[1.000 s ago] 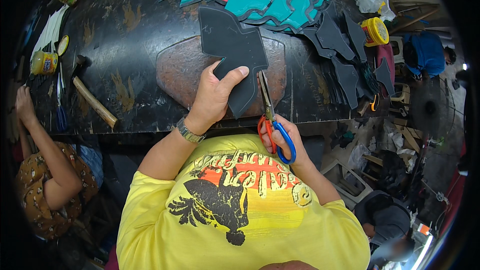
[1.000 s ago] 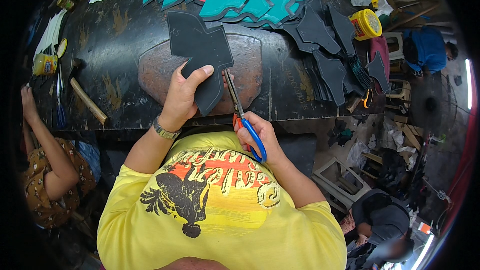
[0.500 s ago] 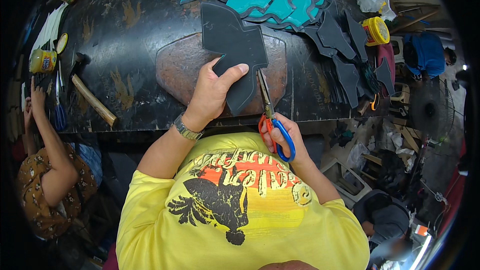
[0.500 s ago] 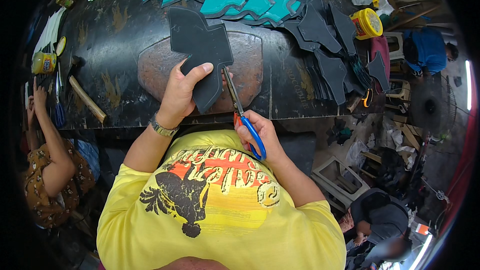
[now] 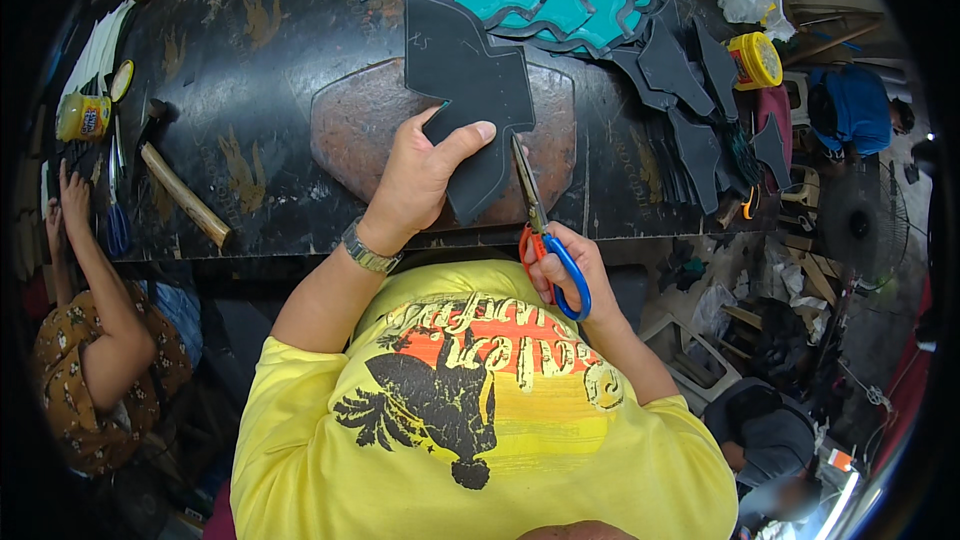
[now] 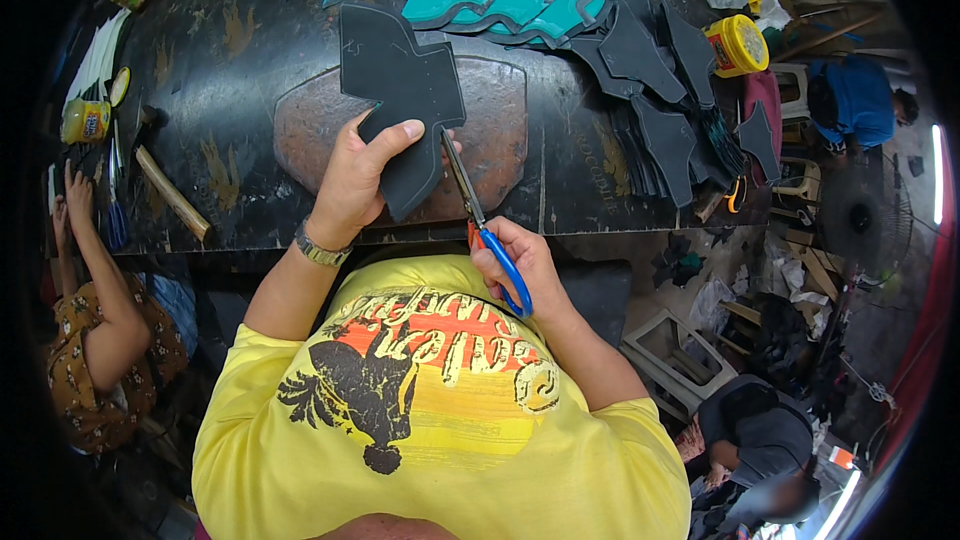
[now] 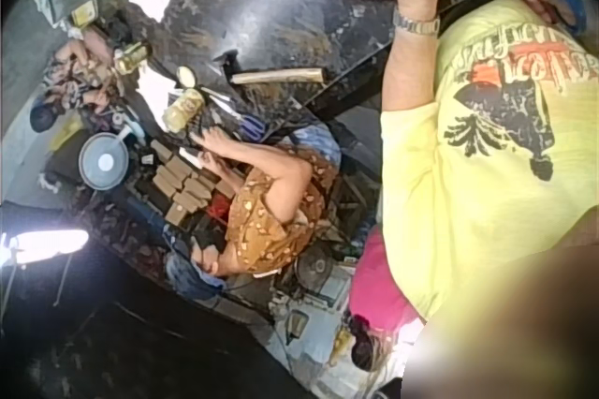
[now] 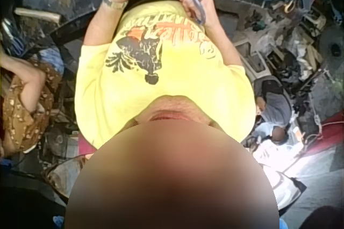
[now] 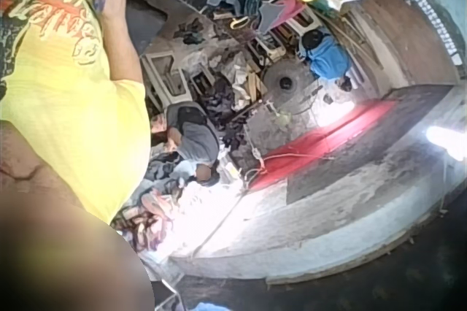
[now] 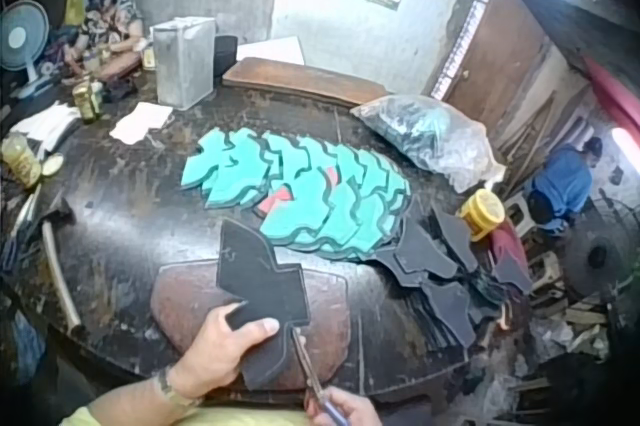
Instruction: The person cuts a black leather piece with scissors, then hammers and punches holes along the edge of a teal leather piece. They retrieve a tool from a pouch and continue punching holes while working at a cluttered workbench.
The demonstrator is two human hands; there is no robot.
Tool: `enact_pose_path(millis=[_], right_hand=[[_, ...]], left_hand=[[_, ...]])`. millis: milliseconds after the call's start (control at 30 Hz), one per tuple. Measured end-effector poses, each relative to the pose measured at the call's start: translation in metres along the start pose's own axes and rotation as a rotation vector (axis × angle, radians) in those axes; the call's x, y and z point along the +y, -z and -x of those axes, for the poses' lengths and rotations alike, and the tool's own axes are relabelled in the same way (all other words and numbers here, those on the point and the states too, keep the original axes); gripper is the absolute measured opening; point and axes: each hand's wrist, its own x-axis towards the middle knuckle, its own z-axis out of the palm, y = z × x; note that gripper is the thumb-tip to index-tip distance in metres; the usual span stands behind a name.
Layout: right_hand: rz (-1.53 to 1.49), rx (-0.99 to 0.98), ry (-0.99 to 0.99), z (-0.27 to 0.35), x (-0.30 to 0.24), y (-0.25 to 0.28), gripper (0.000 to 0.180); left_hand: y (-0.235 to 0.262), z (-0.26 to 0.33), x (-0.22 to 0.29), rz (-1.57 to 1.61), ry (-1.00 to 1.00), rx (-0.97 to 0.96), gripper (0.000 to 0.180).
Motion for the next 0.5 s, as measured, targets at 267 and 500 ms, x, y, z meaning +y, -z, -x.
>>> enact_pose_path(millis=[267, 500], right_hand=[[0.092, -0.005, 0.029, -0.0037, 0.0, 0.0036, 0.051], [0.105, -0.014, -0.002, -0.0034, 0.0, 0.0049, 0.055]], left_hand=[[0.0036, -0.0015, 0.0041, -0.045, 0.02, -0.02, 0.028], [0.0035, -0.0016, 0.0053, 0.018, 0.017, -0.032, 0.028]])
